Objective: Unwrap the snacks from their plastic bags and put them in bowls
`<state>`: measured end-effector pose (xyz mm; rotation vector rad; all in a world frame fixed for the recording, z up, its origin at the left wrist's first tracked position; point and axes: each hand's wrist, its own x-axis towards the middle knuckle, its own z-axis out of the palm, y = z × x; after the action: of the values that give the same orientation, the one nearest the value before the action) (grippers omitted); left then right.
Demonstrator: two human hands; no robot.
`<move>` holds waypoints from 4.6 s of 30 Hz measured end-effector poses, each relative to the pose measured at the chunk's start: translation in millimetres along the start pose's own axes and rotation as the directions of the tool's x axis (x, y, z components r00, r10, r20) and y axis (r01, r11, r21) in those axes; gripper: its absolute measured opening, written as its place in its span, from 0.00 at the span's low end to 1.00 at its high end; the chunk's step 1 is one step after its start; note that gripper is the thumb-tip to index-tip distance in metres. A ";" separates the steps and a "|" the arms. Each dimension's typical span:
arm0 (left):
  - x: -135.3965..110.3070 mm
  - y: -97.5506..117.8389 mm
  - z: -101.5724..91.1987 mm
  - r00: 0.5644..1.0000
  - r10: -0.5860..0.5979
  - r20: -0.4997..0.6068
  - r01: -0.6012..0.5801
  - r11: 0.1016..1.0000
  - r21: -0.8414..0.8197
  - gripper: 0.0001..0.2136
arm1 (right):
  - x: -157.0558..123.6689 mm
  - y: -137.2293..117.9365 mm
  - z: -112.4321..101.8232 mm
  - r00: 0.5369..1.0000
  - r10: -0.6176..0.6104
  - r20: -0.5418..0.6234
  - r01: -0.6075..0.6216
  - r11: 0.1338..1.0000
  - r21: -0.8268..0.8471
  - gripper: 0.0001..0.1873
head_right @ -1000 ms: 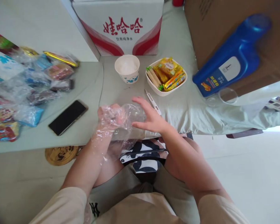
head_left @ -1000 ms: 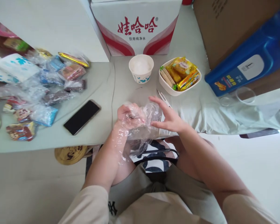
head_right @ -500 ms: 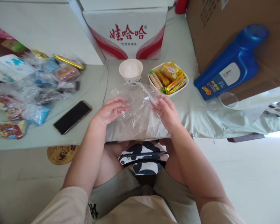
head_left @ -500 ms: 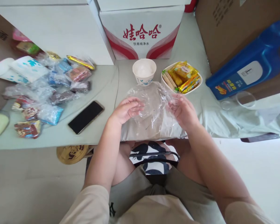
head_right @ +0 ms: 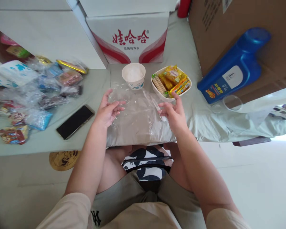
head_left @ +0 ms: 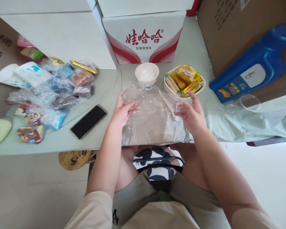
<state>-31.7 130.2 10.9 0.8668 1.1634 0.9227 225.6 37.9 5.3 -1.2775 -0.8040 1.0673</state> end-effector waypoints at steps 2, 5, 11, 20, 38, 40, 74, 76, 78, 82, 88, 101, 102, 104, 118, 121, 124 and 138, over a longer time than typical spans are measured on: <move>2.2 -0.1 -3.7 0.999 0.028 -0.029 -0.028 1.000 0.001 0.43 | -2.9 -2.5 -1.5 0.997 -0.057 0.054 0.059 0.998 -0.034 0.43; 5.5 -3.5 -9.5 0.994 0.081 -0.070 -0.074 0.992 0.098 0.40 | -5.8 -6.3 -2.8 0.994 -0.108 0.035 0.111 0.986 -0.123 0.32; 6.1 -6.3 -12.2 0.973 0.200 -0.116 -0.178 0.968 0.177 0.08 | -3.2 -6.6 -9.3 0.968 -0.245 -0.057 0.229 0.952 -0.202 0.07; 2.1 -7.3 -26.4 0.943 0.268 0.199 -0.325 0.876 0.358 0.22 | 3.7 -3.4 -27.6 0.948 -0.305 0.088 0.299 0.765 -0.570 0.19; -4.0 2.1 -18.6 0.996 0.091 0.007 -0.091 0.990 0.108 0.10 | -15.4 -35.1 -41.8 0.942 0.211 0.261 -0.049 0.856 -0.514 0.28; -2.0 1.9 -18.5 0.999 0.027 0.022 -0.030 0.986 0.164 0.10 | -10.5 -31.6 -49.0 0.910 0.319 0.265 -0.159 0.858 -0.489 0.28; -14.8 -17.6 36.2 0.914 -0.100 0.392 0.081 0.995 0.064 0.19 | -14.2 -3.5 18.4 0.950 0.182 0.255 -0.177 0.983 -0.043 0.22; -16.2 -16.4 29.7 0.908 -0.040 0.418 0.052 0.998 -0.018 0.17 | -18.0 -4.6 16.2 0.949 0.123 0.291 -0.147 0.987 0.060 0.21; -16.9 -15.4 23.2 0.908 0.007 0.420 0.042 0.993 -0.109 0.12 | -22.4 -7.3 14.6 0.941 0.045 0.336 -0.102 0.983 0.154 0.15; -14.5 -12.6 15.0 0.917 0.039 0.397 0.037 0.982 -0.183 0.12 | -24.0 -13.0 10.0 0.894 -0.063 0.444 -0.029 0.980 0.198 0.09; -2.6 -20.6 14.3 0.922 0.058 0.382 -0.076 0.997 0.032 0.19 | -9.5 -5.9 4.9 0.968 -0.017 0.250 0.073 0.973 -0.218 0.28; -2.5 -29.2 24.2 0.926 -0.072 0.372 0.042 0.995 0.087 0.22 | -4.0 13.7 12.5 0.986 -0.081 0.147 0.098 0.989 -0.115 0.38; -3.9 -28.1 24.8 0.933 -0.058 0.355 0.036 0.997 0.069 0.19 | -3.8 13.1 13.3 0.983 -0.014 0.182 0.036 0.993 -0.114 0.34; -6.2 -26.2 24.7 0.934 -0.049 0.355 0.033 0.998 0.050 0.19 | -4.3 11.3 15.2 0.962 0.122 0.244 -0.086 0.985 -0.150 0.26; -9.7 -10.0 10.8 0.904 0.044 0.425 -0.012 0.997 -0.078 0.10 | -11.4 -5.9 12.3 0.952 0.054 0.302 -0.064 0.998 0.024 0.19; -0.8 -15.1 9.7 0.916 0.084 0.391 -0.078 0.996 -0.031 0.16 | -8.5 -3.7 8.7 0.963 0.080 0.258 -0.030 0.981 -0.194 0.20; 8.2 -24.2 14.0 0.958 0.211 0.195 -0.228 0.971 0.071 0.13 | -5.7 1.3 7.7 0.999 -0.014 0.051 0.035 0.901 -0.433 0.21; -20.6 -45.6 65.2 0.934 0.191 0.301 -0.241 0.960 0.139 0.25 | -21.2 1.8 37.9 0.926 0.021 0.377 -0.022 1.000 -0.001 0.14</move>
<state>35.5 88.7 -11.5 1.2480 0.9173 0.8474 183.1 31.0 11.1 -1.0923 -1.0777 1.3554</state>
